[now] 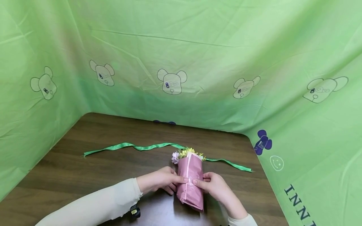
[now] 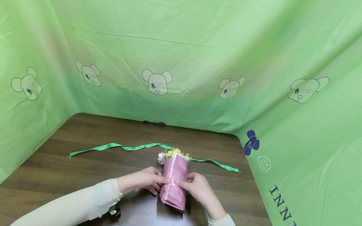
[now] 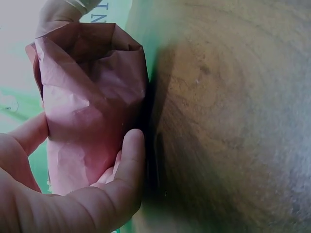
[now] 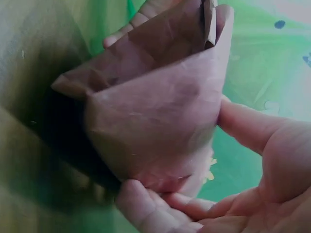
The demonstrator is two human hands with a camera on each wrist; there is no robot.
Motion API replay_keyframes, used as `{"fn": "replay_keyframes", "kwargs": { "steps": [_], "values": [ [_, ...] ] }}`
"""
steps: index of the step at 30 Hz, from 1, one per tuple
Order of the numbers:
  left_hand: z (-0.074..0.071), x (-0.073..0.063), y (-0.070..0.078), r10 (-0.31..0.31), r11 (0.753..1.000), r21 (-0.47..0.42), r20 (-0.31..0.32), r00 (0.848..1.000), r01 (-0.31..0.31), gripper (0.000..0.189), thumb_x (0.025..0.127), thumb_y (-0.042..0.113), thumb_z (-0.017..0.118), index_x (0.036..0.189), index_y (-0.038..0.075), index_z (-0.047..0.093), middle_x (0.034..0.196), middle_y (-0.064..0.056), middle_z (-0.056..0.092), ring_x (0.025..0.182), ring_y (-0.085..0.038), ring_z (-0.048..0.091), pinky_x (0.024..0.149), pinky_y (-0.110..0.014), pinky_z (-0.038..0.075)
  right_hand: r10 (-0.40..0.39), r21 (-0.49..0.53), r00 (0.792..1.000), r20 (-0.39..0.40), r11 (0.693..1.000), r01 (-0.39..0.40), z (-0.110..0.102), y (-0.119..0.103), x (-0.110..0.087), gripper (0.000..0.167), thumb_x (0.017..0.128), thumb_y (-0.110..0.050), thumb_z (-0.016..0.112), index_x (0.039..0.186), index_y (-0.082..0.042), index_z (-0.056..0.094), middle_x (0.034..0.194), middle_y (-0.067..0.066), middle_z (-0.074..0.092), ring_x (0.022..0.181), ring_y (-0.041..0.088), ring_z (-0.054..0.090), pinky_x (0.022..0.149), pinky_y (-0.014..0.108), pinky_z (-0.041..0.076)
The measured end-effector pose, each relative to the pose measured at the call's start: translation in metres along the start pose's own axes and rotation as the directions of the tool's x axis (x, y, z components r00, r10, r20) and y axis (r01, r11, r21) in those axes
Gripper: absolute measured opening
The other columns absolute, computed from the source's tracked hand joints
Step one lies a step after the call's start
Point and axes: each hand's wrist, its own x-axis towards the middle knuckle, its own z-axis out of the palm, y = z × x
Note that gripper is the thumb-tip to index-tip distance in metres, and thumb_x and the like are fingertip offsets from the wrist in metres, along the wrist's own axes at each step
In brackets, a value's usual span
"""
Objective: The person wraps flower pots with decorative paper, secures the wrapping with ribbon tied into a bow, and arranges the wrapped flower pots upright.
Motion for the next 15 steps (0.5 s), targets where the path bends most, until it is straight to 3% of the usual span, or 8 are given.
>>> {"fn": "replay_keyframes", "kwargs": {
  "steps": [6,11,15],
  "values": [
    [0.0,0.0,0.0,0.013,0.999,-0.052,-0.008,1.0,-0.014,0.034,0.088,0.028,0.079,0.096,-0.001,0.062,0.082,-0.011,0.066,0.068,-0.022,0.07,0.066,-0.041,0.063,-0.005,0.193,0.997,0.076,0.981,-0.01,0.003,0.005,0.005,0.048,0.088,-0.015,0.078,0.117,0.018,0.059,0.099,0.018,0.074,0.081,0.021,0.073,0.071,0.038,0.062],
    [-0.002,-0.006,0.0,0.029,0.999,-0.032,-0.056,0.998,-0.031,0.037,0.085,0.026,0.081,0.095,0.001,0.055,0.082,-0.013,0.064,0.064,-0.022,0.068,0.062,-0.039,0.062,-0.043,0.217,0.995,0.09,0.976,0.022,0.004,0.001,0.005,0.05,0.086,-0.015,0.08,0.119,0.017,0.059,0.099,0.016,0.074,0.084,0.02,0.072,0.071,0.036,0.061],
    [-0.012,-0.012,0.013,0.067,0.998,0.0,-0.114,0.991,-0.068,0.041,0.084,0.027,0.083,0.095,0.0,0.053,0.084,-0.014,0.063,0.064,-0.022,0.068,0.062,-0.039,0.062,-0.073,0.215,0.995,0.063,0.975,0.058,0.003,-0.015,0.01,0.053,0.086,-0.016,0.081,0.122,0.015,0.06,0.103,0.016,0.074,0.085,0.019,0.071,0.071,0.033,0.061]
  ]
}}
